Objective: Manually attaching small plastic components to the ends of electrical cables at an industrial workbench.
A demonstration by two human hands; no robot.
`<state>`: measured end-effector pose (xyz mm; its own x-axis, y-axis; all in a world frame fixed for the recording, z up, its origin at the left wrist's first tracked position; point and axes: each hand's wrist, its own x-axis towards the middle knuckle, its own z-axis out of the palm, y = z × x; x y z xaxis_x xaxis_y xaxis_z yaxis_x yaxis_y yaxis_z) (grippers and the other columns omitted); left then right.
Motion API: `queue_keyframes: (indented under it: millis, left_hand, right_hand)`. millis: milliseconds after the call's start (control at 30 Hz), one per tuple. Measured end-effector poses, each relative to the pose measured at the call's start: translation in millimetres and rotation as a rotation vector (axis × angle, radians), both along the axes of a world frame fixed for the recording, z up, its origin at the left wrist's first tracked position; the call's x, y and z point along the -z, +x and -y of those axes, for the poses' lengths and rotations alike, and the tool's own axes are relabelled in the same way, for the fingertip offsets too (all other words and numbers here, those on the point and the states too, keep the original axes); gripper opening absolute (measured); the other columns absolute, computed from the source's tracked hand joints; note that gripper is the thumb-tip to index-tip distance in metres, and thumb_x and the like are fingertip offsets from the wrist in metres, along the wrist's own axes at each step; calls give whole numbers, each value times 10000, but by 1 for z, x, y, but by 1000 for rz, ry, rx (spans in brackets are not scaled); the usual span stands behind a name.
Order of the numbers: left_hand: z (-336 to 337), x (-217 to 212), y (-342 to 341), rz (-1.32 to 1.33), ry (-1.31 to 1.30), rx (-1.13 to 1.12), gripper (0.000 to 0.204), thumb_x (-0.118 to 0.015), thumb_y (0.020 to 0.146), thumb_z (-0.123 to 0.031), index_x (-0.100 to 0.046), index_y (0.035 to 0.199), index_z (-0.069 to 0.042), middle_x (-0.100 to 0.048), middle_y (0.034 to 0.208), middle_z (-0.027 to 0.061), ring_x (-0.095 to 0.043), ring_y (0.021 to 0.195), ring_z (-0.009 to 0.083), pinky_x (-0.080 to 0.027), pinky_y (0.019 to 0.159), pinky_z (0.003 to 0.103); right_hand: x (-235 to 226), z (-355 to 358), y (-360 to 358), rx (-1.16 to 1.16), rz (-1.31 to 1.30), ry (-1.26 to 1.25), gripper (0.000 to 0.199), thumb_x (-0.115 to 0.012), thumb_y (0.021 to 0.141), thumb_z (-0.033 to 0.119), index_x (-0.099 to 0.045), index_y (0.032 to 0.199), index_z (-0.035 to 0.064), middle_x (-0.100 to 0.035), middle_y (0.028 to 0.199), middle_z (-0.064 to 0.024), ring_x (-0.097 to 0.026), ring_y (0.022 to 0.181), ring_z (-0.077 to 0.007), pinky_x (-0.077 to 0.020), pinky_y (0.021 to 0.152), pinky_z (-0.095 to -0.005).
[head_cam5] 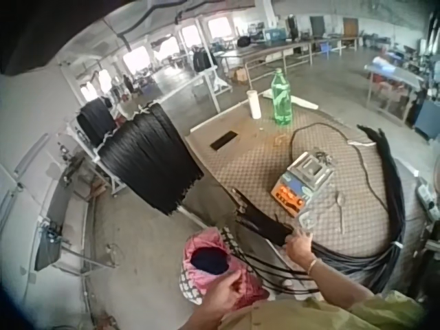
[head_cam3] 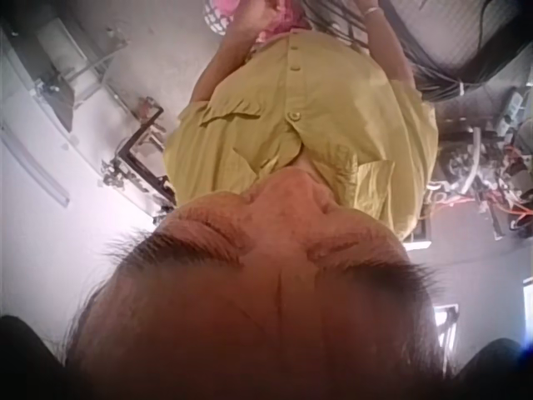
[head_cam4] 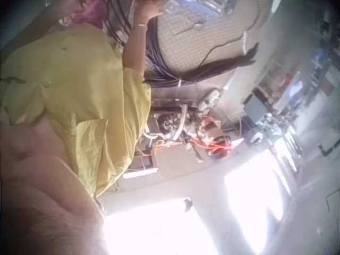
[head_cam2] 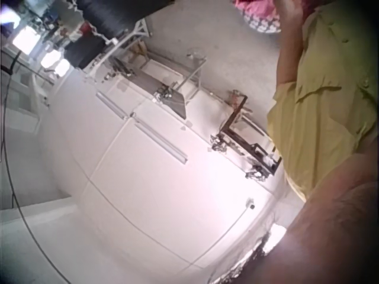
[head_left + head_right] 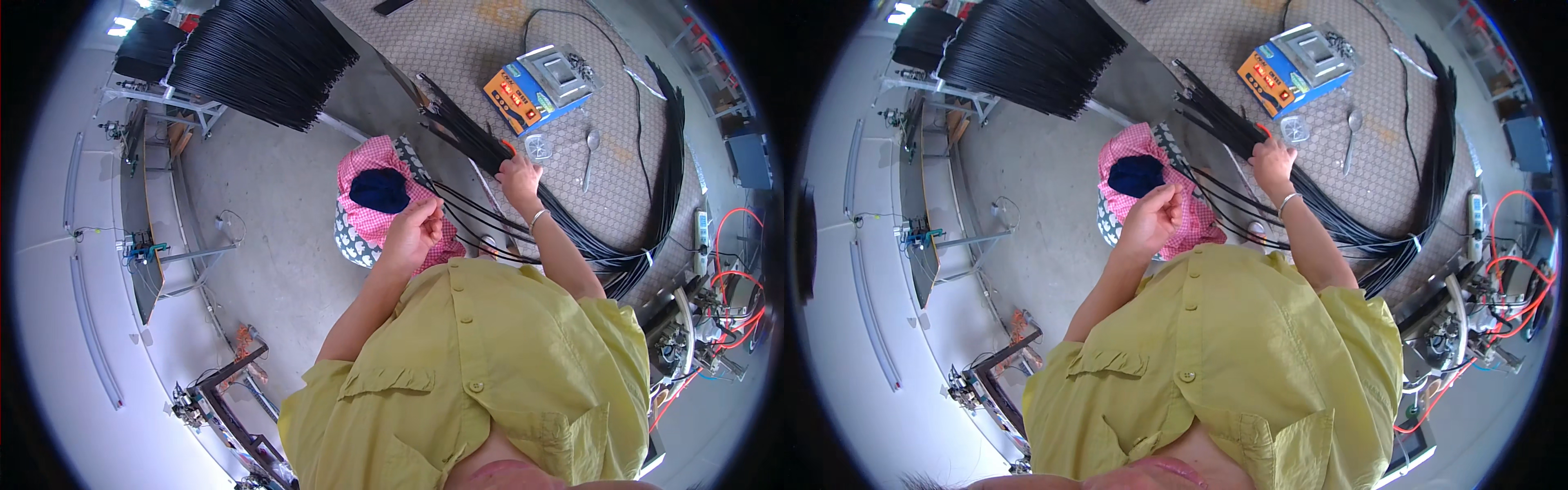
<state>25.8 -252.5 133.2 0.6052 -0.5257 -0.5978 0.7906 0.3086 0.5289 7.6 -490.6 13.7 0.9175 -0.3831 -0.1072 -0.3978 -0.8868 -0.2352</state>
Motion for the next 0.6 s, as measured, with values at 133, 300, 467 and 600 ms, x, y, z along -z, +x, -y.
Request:
queue_keyframes:
  millis: [133, 300, 467, 600]
  left_hand:
    - [1, 2, 0, -11, 13, -34, 115, -551, 826, -121, -557, 890, -26, -543, 725, 17, -479, 562, 88, -374, 490, 206]
    - [4, 11, 11, 145, 79, 11, 184, -573, 813, -105, -535, 971, -21, -512, 696, -1, -449, 536, 61, -341, 461, 192]
    - [26, -20, 17, 332, 51, -85, 233, -590, 808, -102, -533, 1008, 2, -471, 675, -16, -407, 533, 43, -300, 458, 179]
    - [24, -39, 15, 547, 128, -102, 174, -589, 817, -102, -575, 943, 16, -497, 675, -21, -411, 531, 37, -307, 467, 169]
  right_hand:
    - [-5, 5, -1, 154, 123, 289, 126, -640, 720, 195, -610, 799, 101, -590, 857, -77, -564, 823, -231, -404, 736, -396]
    - [-47, 13, -32, -59, 131, 1143, 119, -630, 744, 106, -584, 812, 20, -576, 711, -9, -534, 641, -90, -430, 578, -224]
    - [-58, 0, -68, -103, 84, 1365, 130, -644, 742, 56, -579, 840, 1, -543, 735, 30, -481, 679, -32, -413, 602, -191]
    - [-71, -11, -68, -111, 69, 1331, 149, -656, 739, 68, -576, 847, 5, -542, 743, 30, -476, 674, -32, -407, 599, -184]
